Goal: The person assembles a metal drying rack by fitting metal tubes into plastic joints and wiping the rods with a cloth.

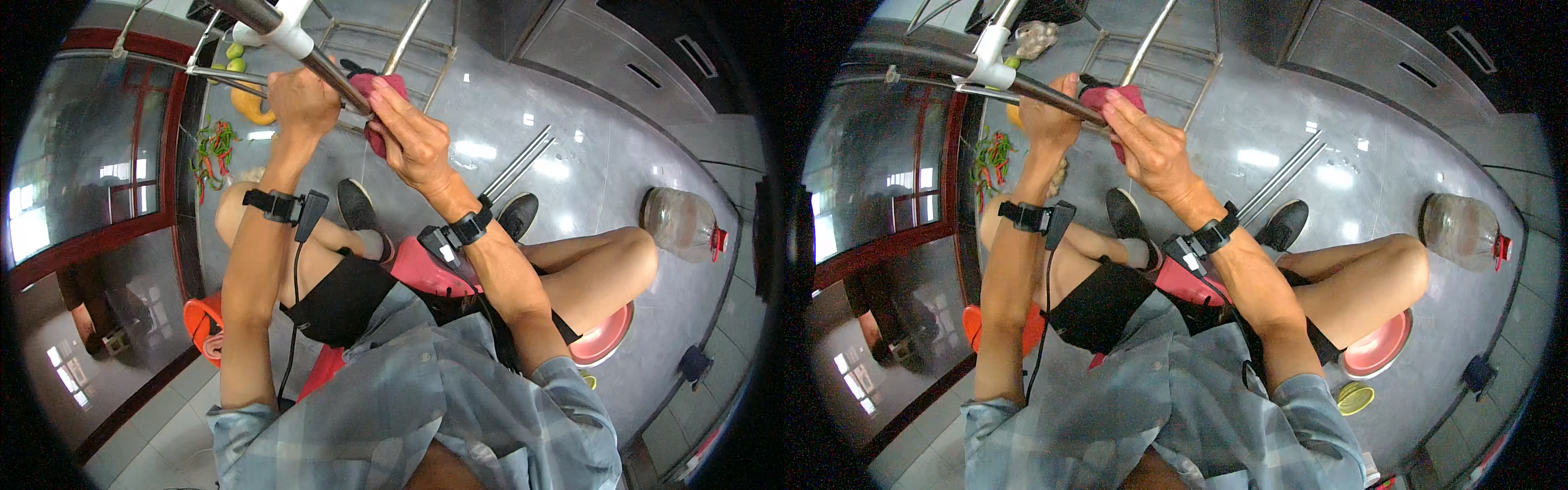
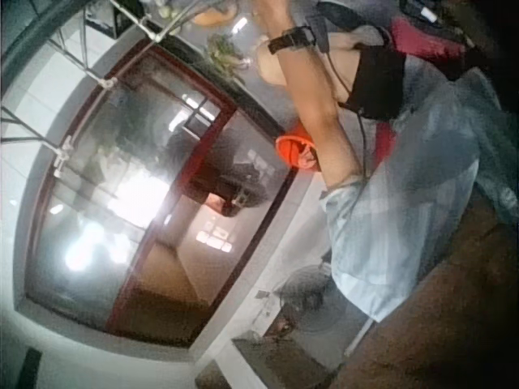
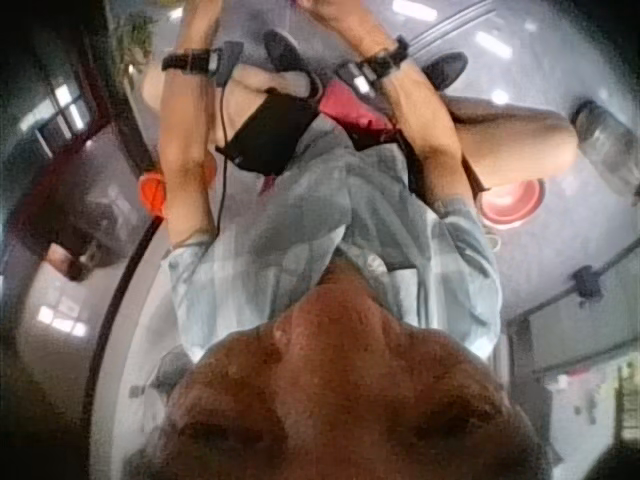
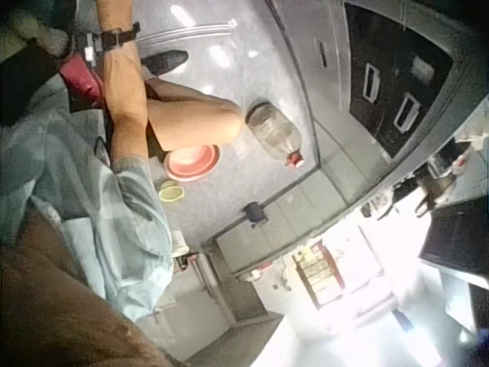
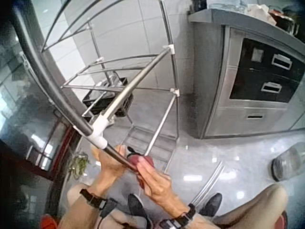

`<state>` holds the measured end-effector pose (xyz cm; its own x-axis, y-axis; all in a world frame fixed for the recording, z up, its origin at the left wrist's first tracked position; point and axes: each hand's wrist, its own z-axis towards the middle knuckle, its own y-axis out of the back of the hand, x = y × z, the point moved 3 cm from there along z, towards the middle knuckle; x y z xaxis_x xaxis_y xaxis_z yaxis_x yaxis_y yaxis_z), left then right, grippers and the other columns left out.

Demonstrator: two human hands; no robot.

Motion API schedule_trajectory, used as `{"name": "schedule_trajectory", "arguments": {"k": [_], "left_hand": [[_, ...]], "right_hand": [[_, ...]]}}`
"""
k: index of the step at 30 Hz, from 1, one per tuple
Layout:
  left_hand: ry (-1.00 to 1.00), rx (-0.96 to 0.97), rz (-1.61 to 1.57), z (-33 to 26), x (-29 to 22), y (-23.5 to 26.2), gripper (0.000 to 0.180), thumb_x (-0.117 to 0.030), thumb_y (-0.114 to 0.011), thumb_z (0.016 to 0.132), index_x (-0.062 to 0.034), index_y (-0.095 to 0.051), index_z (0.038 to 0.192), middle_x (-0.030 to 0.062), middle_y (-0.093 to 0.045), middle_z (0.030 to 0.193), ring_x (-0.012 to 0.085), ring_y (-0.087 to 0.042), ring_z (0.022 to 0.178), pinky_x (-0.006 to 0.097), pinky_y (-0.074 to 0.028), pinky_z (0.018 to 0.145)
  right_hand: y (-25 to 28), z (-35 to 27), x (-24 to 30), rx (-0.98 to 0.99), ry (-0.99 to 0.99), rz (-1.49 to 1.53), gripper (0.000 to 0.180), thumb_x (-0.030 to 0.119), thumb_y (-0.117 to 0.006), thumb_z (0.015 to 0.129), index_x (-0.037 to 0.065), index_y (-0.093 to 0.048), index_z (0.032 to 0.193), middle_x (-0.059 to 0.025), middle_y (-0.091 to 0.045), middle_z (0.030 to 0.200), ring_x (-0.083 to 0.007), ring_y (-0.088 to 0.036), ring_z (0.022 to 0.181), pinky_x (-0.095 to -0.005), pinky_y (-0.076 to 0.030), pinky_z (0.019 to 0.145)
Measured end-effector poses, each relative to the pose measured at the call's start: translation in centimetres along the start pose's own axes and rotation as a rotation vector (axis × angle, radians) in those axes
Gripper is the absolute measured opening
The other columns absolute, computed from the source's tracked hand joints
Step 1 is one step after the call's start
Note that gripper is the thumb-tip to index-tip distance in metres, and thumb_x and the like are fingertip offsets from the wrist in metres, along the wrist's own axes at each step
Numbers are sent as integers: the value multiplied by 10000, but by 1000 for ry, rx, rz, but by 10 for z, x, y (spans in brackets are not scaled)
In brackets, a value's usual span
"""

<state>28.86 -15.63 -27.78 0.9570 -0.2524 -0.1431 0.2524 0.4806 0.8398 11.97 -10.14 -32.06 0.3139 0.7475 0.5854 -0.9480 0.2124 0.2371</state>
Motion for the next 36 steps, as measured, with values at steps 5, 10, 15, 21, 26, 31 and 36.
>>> {"name": "schedule_trajectory", "arguments": {"k": [5, 10, 15, 21, 26, 31, 36], "left_hand": [[-64, -48, 48, -3, 2, 1, 406, -263, -566, 901, -58, -574, 551, 182, -564, 547, 408, -558, 544, 471, -378, 580], [-67, -46, 52, 4, 1, -6, 378, -299, -480, 968, -82, -567, 671, 182, -518, 582, 425, -512, 606, 498, -365, 616], [-87, -80, 46, 6, -4, -3, 342, -262, -513, 956, -93, -607, 674, 133, -544, 542, 378, -559, 589, 450, -391, 630], [-82, -72, 75, 3, 2, -10, 356, -267, -479, 968, -95, -619, 689, 151, -561, 577, 379, -566, 600, 460, -382, 638], [-190, -114, 63, -5, 0, 1, 306, -234, -485, 960, -74, -624, 739, 143, -571, 596, 367, -536, 568, 465, -357, 611], [-51, -77, -24, 2, -8, -2, 239, -185, -525, 807, -89, -614, 608, 127, -594, 598, 332, -583, 615, 430, -352, 666], [-59, -24, 41, 6, -15, 2, 284, -207, -510, 870, -87, -639, 647, 138, -615, 619, 337, -597, 615, 436, -356, 656]], "right_hand": [[-6, -18, 7, -161, -11, -96, 362, -38, -725, 703, 2, -687, 1061, -172, -673, 1149, -251, -681, 682, -307, -547, 608], [-10, -83, -38, -87, -117, -186, 313, -16, -718, 733, 20, -692, 1043, -166, -702, 1047, -297, -687, 724, -330, -557, 640], [36, -58, -69, -172, -639, 12, 252, 24, -669, 816, 48, -691, 1066, -147, -713, 965, -254, -699, 789, -324, -548, 716], [32, 42, -3, 152, -97, 14, 374, -4, -623, 779, 58, -646, 1147, -114, -665, 1137, -298, -681, 890, -376, -554, 728], [23, 86, -4, 852, -15, -30, 326, 59, -591, 801, 116, -641, 1117, -91, -654, 1096, -344, -642, 869, -462, -517, 697], [-13, 129, -21, 1390, -46, -137, 171, 98, -609, 800, 36, -679, 943, -180, -672, 767, -346, -666, 747, -429, -531, 632], [-21, 139, -19, 1476, -572, -66, 140, 107, -718, 739, 0, -698, 828, -135, -671, 706, -228, -646, 536, -356, -522, 428]]}}
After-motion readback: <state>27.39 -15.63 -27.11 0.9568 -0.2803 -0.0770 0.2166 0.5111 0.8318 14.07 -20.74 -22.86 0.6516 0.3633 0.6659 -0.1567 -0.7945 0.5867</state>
